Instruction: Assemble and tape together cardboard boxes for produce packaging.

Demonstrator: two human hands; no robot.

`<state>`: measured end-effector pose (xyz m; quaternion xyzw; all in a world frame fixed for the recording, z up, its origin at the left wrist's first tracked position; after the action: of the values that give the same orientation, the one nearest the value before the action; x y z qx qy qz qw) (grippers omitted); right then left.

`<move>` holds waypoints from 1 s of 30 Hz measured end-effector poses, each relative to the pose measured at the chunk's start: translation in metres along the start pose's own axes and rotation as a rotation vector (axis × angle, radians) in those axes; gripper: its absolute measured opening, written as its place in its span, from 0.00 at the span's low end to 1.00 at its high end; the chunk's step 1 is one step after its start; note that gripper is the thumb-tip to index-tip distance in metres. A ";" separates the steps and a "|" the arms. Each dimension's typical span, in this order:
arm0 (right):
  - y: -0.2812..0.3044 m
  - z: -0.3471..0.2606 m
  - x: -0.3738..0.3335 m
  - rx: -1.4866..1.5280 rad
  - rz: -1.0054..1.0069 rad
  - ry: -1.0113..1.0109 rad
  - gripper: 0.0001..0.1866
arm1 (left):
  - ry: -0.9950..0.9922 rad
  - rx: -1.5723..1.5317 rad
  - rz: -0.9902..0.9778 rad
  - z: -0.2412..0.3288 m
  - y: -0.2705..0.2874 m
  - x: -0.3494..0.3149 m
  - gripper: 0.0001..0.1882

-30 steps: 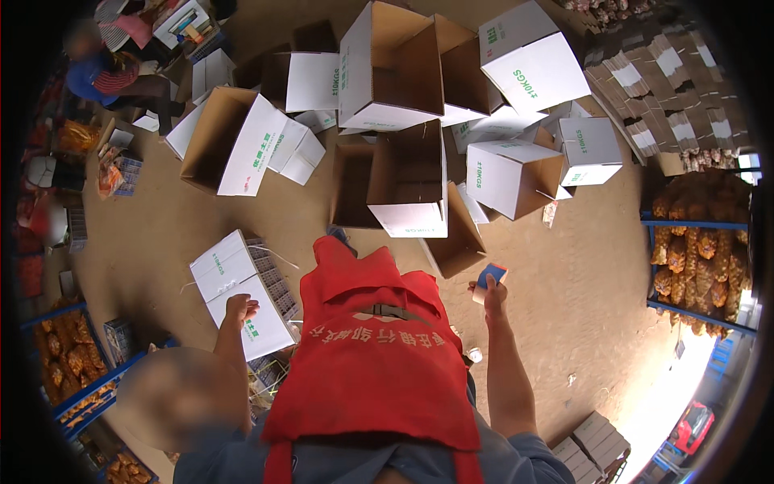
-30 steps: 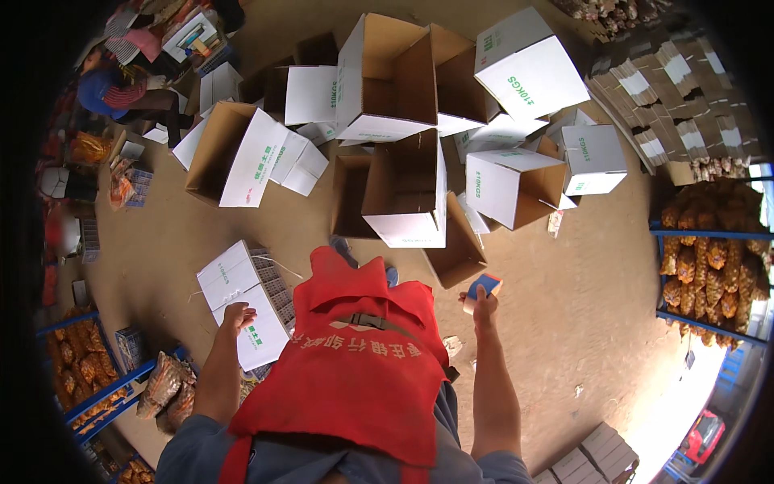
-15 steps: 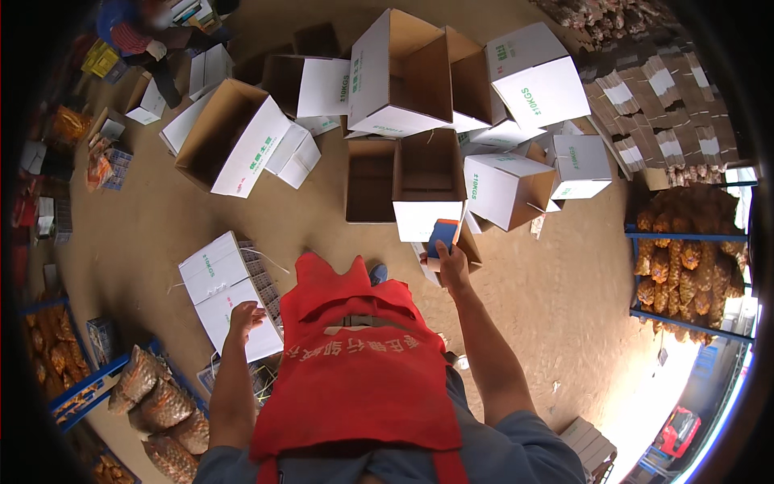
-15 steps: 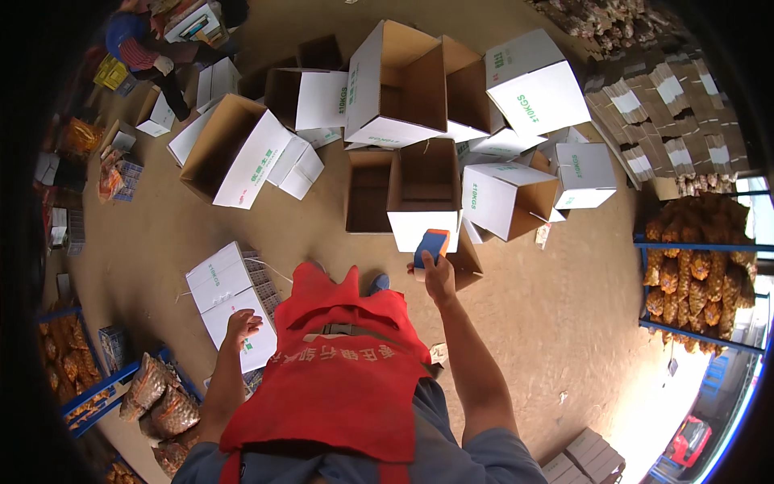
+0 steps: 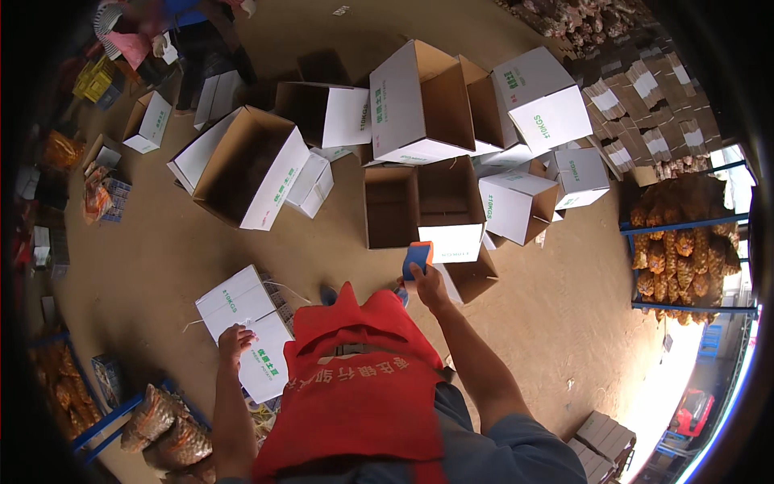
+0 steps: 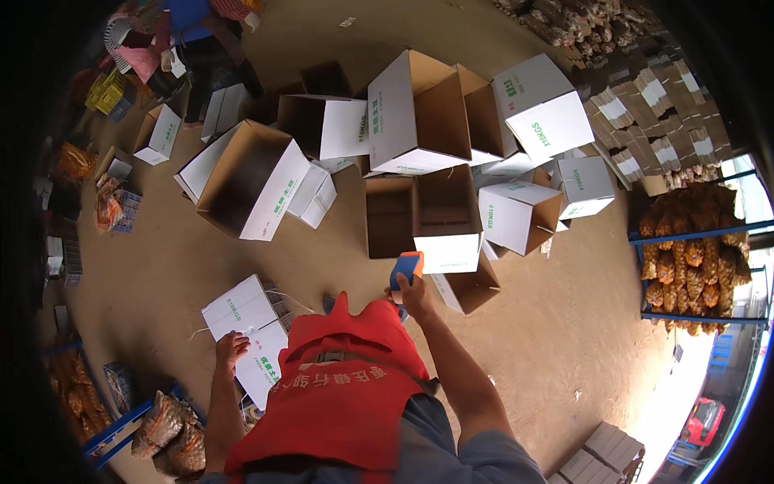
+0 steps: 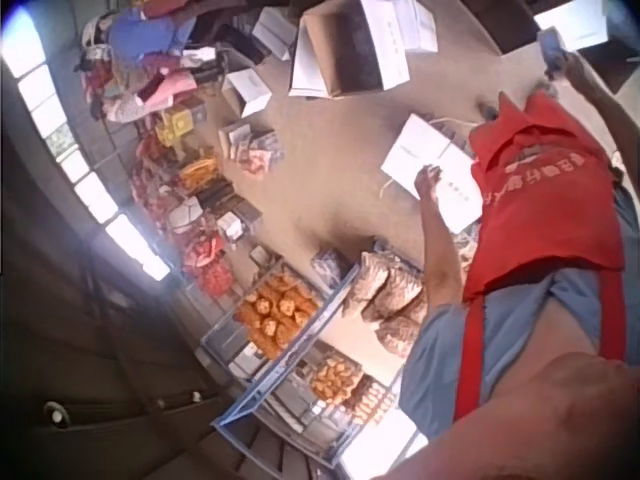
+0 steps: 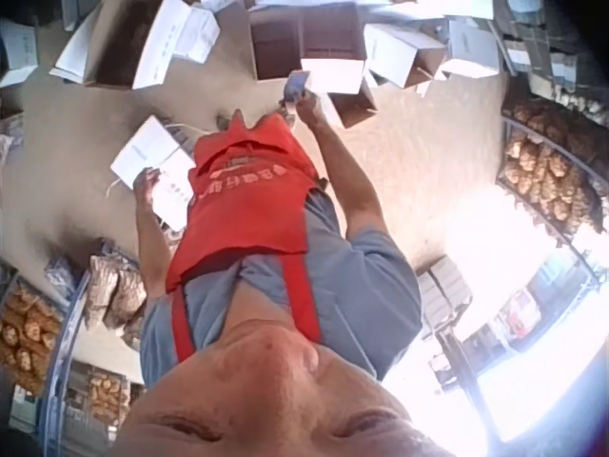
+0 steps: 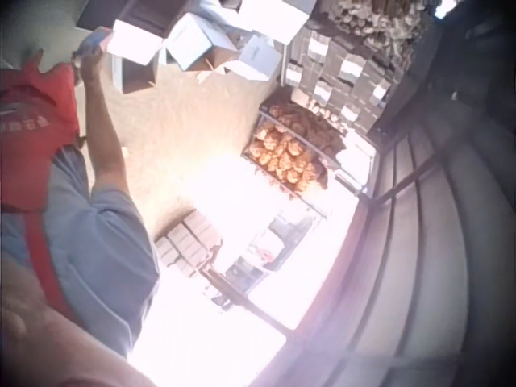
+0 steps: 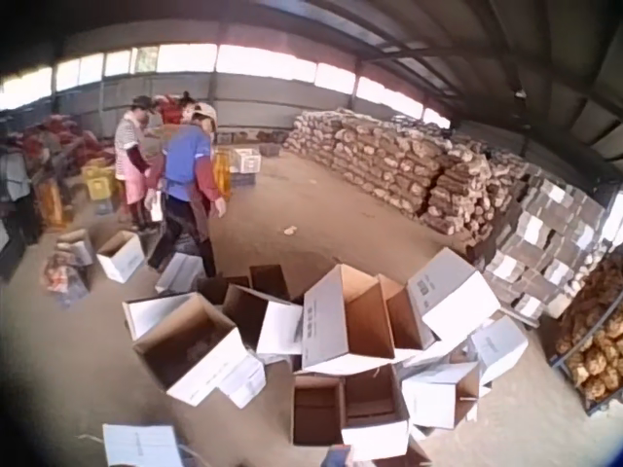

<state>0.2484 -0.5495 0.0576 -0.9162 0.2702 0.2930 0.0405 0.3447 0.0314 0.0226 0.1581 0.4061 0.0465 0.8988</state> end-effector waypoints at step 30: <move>-0.214 -0.260 -0.127 -0.619 -1.130 0.665 0.21 | -0.374 -0.304 -0.192 0.229 -0.134 -0.253 0.27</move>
<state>0.4066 -0.3683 0.3256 -0.9261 -0.3418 -0.0037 -0.1597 0.3406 -0.2053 0.3023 -0.0122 0.2341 -0.0086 0.9721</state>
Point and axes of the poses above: each hand's wrist, its own x-axis towards the middle knuckle, its own y-axis out of the back of the hand, z = x × y, the point moved 5 cm from there along x, towards the middle knuckle, and after that the axes turned 5 degrees about z, right-handed, at the moved point
